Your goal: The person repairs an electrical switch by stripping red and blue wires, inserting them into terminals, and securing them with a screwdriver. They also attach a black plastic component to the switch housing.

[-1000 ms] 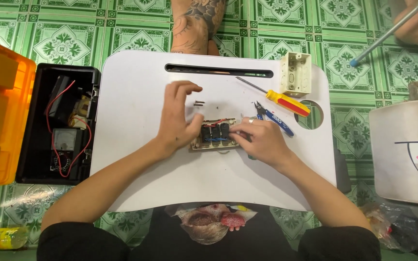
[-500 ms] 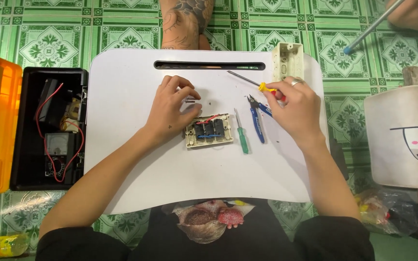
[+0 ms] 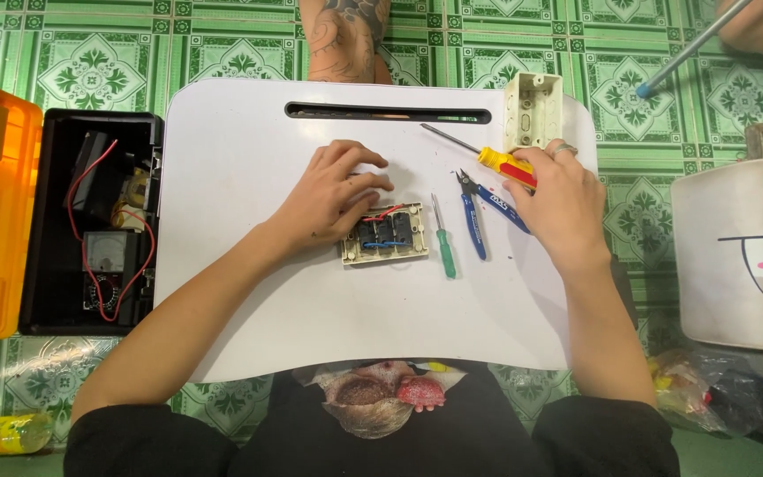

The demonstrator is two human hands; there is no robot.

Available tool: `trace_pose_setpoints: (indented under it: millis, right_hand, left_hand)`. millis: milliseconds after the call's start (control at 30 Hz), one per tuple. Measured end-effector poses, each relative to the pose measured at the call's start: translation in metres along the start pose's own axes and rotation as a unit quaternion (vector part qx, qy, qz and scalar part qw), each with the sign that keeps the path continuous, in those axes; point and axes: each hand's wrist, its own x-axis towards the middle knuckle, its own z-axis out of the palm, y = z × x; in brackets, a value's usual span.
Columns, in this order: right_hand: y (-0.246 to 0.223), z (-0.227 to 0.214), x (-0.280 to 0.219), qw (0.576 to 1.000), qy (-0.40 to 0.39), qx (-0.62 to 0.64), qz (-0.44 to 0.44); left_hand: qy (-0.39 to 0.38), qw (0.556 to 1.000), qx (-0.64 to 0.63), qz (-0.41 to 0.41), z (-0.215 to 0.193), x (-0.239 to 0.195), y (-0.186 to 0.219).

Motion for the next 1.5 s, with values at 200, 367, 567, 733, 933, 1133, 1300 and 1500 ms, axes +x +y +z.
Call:
trace_pose_setpoints:
  millis: [200,367,567,733,933,1133,1300,1500]
  right_hand:
    - [0.011,0.020,0.000,0.999,0.026,0.004,-0.018]
    - [0.001,0.007,0.000,1.000,0.009,-0.011,-0.006]
    - [-0.005,0.006,0.003,1.000,0.007,-0.027,0.015]
    - [-0.005,0.008,0.003,1.000,-0.003,-0.017,0.023]
    - [0.000,0.014,0.005,0.999,-0.003,-0.032,0.004]
    - [0.008,0.034,0.000,0.999,0.023,-0.021,-0.005]
    - [0.014,0.044,0.006,0.999,0.033,-0.019,-0.012]
    - [0.008,0.045,0.003,0.997,0.056,-0.033,-0.044]
  left_hand:
    - [0.002,0.999,0.024,0.036,0.007,-0.002,-0.005]
    - [-0.008,0.999,0.015,0.046,0.010,-0.002,-0.009]
    - [-0.034,0.999,0.010,0.036,0.005,-0.002,-0.006]
    - [-0.036,0.999,-0.023,0.019,0.004,-0.001,-0.004]
    - [0.060,0.997,-0.051,0.026,0.011,-0.002,-0.011]
    - [0.169,0.982,-0.077,0.031,0.005,0.001,0.001]
    - [0.178,0.980,-0.088,-0.026,0.000,0.005,0.011]
    - [0.213,0.972,-0.085,-0.046,-0.002,0.004,0.014]
